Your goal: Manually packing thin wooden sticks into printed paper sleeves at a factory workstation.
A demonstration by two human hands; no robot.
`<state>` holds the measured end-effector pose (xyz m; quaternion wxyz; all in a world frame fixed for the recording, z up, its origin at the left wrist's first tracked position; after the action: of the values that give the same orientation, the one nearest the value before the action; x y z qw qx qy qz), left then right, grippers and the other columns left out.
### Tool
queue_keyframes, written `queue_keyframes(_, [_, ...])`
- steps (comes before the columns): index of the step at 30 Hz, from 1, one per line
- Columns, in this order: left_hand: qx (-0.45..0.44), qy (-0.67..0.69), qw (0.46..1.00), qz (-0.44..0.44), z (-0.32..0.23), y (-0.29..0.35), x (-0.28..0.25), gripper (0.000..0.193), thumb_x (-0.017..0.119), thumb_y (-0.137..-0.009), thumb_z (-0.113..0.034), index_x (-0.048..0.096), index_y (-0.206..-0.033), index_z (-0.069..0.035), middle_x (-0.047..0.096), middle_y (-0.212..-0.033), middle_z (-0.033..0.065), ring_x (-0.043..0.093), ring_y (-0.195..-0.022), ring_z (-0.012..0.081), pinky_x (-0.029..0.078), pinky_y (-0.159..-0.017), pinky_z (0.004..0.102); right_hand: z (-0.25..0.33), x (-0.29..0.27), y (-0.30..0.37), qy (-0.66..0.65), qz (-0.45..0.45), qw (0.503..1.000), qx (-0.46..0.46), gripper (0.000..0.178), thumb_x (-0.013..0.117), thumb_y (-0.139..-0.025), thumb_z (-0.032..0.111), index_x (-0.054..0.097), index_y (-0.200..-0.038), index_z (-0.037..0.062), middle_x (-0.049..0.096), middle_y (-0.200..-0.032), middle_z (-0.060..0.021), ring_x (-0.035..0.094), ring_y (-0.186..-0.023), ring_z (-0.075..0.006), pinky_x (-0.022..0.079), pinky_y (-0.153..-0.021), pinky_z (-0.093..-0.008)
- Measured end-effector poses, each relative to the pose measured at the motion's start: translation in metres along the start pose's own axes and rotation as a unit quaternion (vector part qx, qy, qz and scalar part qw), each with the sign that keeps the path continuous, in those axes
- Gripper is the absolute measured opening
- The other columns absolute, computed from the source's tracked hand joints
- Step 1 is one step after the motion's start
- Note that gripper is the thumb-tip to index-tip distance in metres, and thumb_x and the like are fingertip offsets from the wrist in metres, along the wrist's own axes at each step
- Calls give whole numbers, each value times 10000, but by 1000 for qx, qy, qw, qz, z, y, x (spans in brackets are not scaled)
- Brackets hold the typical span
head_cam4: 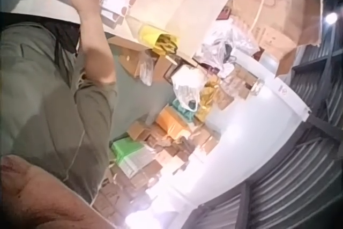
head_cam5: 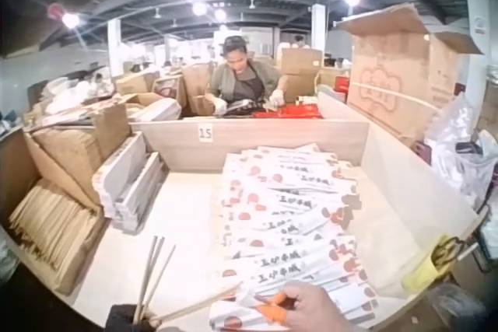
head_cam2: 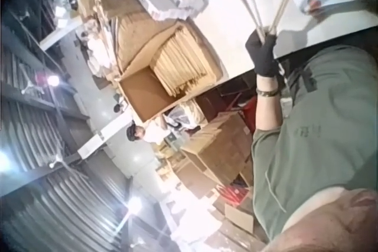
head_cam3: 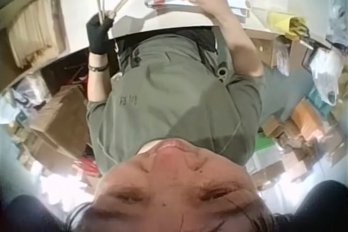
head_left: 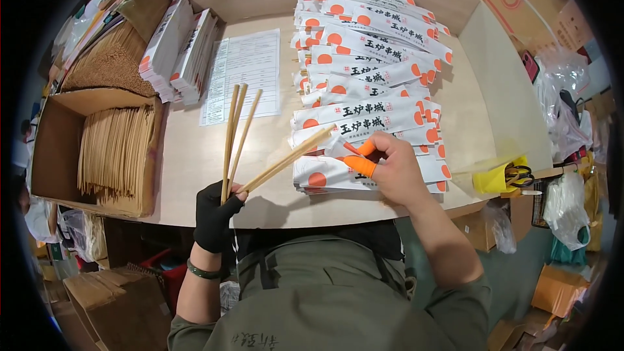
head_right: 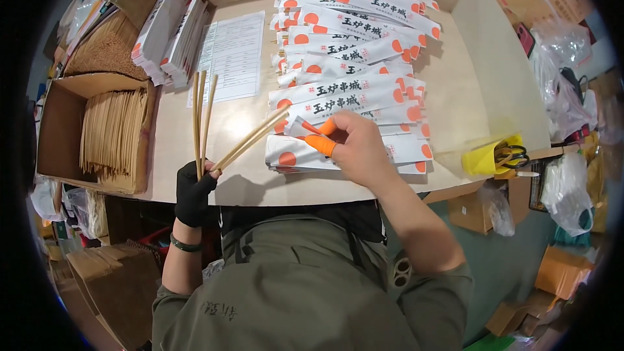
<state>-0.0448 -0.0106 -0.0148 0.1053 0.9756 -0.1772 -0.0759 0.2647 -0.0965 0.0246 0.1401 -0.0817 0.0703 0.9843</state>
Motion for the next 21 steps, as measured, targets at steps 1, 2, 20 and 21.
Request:
queue_keyframes(1, [2,0,1000,2,-1,0,-3,135,713,-798,-73,681,-891,19,617,-701,15,546,-650,81,423,-603,223,4,-1,0,1,-3,1000,-2,171,776,-777,69,617,-759,7,526,-714,44,438,-624,-28,370,-559,-206])
queue_keyframes(2, [19,-19,999,24,-3,0,-5,128,709,-795,-61,679,-889,20,618,-714,17,547,-662,83,424,-612,223,8,-3,1,-3,7,1000,-4,166,777,-775,68,626,-759,3,531,-715,43,440,-623,-29,374,-561,-208])
queue_keyframes(20, [12,-55,994,96,-18,-14,-35,88,682,-778,-71,650,-802,7,592,-719,14,523,-684,86,420,-645,241,19,-11,4,119,51,991,-39,166,796,-751,86,663,-782,-10,512,-700,-1,448,-650,-86,374,-588,-257])
queue_keyframes(21, [18,-62,993,99,-17,-16,-34,99,687,-780,-81,652,-803,9,595,-728,14,523,-682,86,421,-644,242,19,-11,2,109,52,992,-31,166,797,-749,88,664,-784,-6,514,-701,-1,447,-651,-87,372,-589,-257])
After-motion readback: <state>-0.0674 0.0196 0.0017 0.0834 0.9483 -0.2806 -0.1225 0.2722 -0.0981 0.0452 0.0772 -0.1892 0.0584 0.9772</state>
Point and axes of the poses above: each hand's wrist, its own y-axis away from the middle knuckle, its own x-axis out of the palm, z = x × y, the point moved 2 cm from there along -y, towards the middle knuckle
